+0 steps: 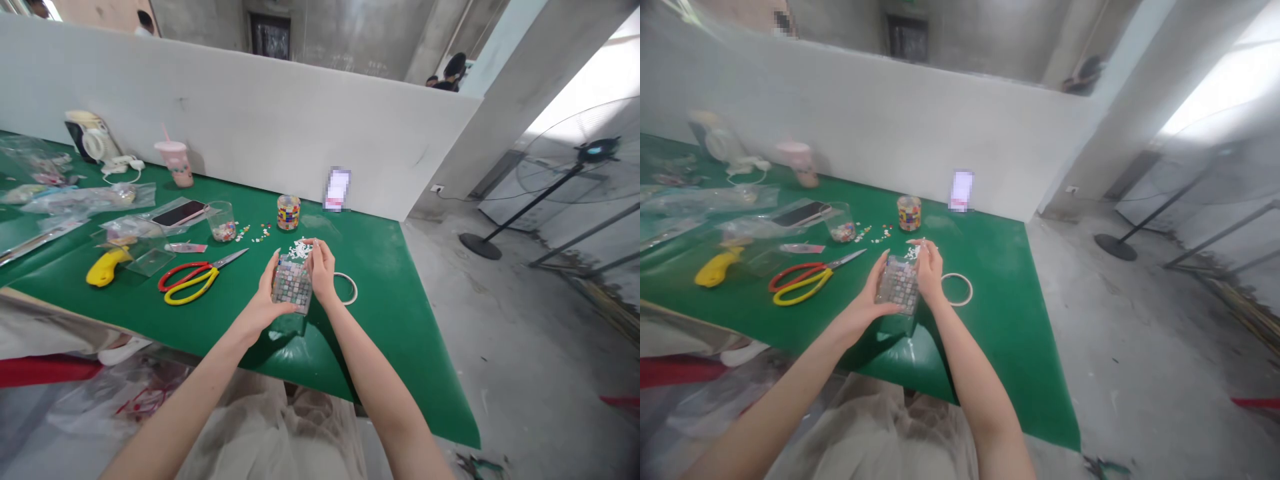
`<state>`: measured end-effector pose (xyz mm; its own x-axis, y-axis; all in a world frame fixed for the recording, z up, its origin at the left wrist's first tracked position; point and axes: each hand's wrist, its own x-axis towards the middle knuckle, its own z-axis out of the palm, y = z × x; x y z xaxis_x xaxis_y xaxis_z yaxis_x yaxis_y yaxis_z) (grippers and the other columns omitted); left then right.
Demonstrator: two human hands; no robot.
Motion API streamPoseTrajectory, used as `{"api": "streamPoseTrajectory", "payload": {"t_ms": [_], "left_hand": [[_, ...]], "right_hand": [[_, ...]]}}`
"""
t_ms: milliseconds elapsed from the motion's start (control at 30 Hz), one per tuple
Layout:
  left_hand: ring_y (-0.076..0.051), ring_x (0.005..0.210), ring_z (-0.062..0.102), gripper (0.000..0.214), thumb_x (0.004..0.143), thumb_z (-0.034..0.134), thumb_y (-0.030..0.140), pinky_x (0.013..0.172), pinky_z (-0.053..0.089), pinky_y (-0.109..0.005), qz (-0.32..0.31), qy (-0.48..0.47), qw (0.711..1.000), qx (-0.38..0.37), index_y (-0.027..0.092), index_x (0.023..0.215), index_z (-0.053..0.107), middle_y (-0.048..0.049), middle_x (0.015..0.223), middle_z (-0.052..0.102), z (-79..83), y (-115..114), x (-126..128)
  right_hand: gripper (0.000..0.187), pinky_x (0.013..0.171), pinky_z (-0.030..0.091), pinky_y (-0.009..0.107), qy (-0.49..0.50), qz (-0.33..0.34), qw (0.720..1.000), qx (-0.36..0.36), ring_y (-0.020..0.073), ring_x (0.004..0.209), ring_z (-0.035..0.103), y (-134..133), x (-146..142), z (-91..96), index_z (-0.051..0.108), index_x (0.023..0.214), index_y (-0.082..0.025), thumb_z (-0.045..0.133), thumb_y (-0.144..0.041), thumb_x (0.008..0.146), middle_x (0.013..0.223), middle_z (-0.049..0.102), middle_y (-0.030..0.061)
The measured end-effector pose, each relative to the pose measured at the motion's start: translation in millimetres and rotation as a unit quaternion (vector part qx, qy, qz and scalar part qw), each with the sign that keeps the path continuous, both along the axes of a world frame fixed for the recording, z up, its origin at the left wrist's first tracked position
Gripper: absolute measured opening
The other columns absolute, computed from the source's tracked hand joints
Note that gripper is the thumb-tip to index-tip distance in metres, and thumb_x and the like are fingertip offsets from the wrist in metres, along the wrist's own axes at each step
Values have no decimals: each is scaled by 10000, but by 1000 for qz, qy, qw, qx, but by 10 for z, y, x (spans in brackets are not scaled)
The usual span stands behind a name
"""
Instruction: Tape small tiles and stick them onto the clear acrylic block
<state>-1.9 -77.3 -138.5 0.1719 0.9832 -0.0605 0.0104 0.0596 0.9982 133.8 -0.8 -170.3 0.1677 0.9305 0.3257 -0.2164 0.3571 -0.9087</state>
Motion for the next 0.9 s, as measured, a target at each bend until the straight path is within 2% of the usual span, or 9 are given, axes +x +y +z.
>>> {"api": "streamPoseTrajectory", "payload": {"t_ms": [67, 200, 333, 500, 667, 733, 800, 900], "left_hand": [[-307, 1491, 238, 1143, 595, 737, 134, 1210, 259, -448, 0, -2, 1000, -1, 331, 1561, 161, -70, 1630, 194, -15, -7, -1], [-322, 1503, 191, 1141, 607, 768, 171, 1232, 187, -475, 16, 6, 1000, 9, 355, 1557, 165, -55, 1643, 133, -35, -9, -7], [-299, 1484, 265, 1111, 600, 684, 113, 1202, 286, -452, -12, -9, 1000, -5, 368, 1553, 173, -53, 1625, 214, -18, -13, -21], [-306, 1516, 161, 1106, 618, 668, 120, 1213, 266, -443, 1, -5, 1000, 2, 370, 1559, 144, -27, 1659, 96, -33, -12, -22], [-296, 1430, 383, 1049, 566, 532, 106, 1119, 435, -400, -39, -25, 999, 7, 329, 1549, 243, -20, 1614, 304, 3, -17, -104], [-293, 1402, 433, 988, 593, 518, 140, 1093, 466, -389, -49, -25, 998, 11, 291, 1543, 287, -34, 1580, 383, 17, -10, -158], [-282, 1439, 384, 883, 696, 514, 192, 1133, 423, -391, -41, -11, 999, 23, 277, 1546, 291, -30, 1595, 364, 3, 2, -204], [-272, 1518, 200, 818, 793, 550, 253, 1223, 264, -420, -11, 40, 997, 67, 311, 1557, 263, 15, 1654, 217, -69, 14, -250]], "right_hand": [[261, 636, 566, 288, -1, 0, 1000, -2, 128, 730, 649, -8, -1, 7, 631, 1079, -150, 566, -378, 971, 961, 675, 38], [264, 637, 565, 289, -3, 2, 1000, -3, 127, 728, 648, -32, -12, 27, 632, 1076, -152, 561, -384, 973, 960, 675, 38], [263, 619, 558, 277, -2, 4, 1000, -5, 119, 704, 639, -47, -13, 44, 635, 1067, -155, 552, -388, 977, 941, 674, 34], [262, 627, 560, 282, -1, 2, 1000, -11, 122, 713, 642, -53, -11, 47, 634, 1066, -153, 558, -386, 974, 945, 674, 34], [264, 657, 569, 299, 6, 7, 1000, -16, 133, 751, 653, -47, -9, 44, 633, 1086, -157, 558, -384, 974, 984, 677, 44], [268, 641, 567, 293, 11, 7, 1000, -17, 131, 737, 651, -40, -4, 43, 630, 1087, -151, 565, -383, 971, 970, 675, 40], [273, 629, 564, 288, 16, 6, 1000, -19, 129, 725, 649, -35, 2, 43, 627, 1089, -145, 569, -383, 969, 957, 672, 37], [273, 622, 562, 284, 23, 7, 1000, -21, 127, 718, 647, -39, 6, 45, 626, 1088, -145, 570, -384, 968, 950, 671, 35]]}}
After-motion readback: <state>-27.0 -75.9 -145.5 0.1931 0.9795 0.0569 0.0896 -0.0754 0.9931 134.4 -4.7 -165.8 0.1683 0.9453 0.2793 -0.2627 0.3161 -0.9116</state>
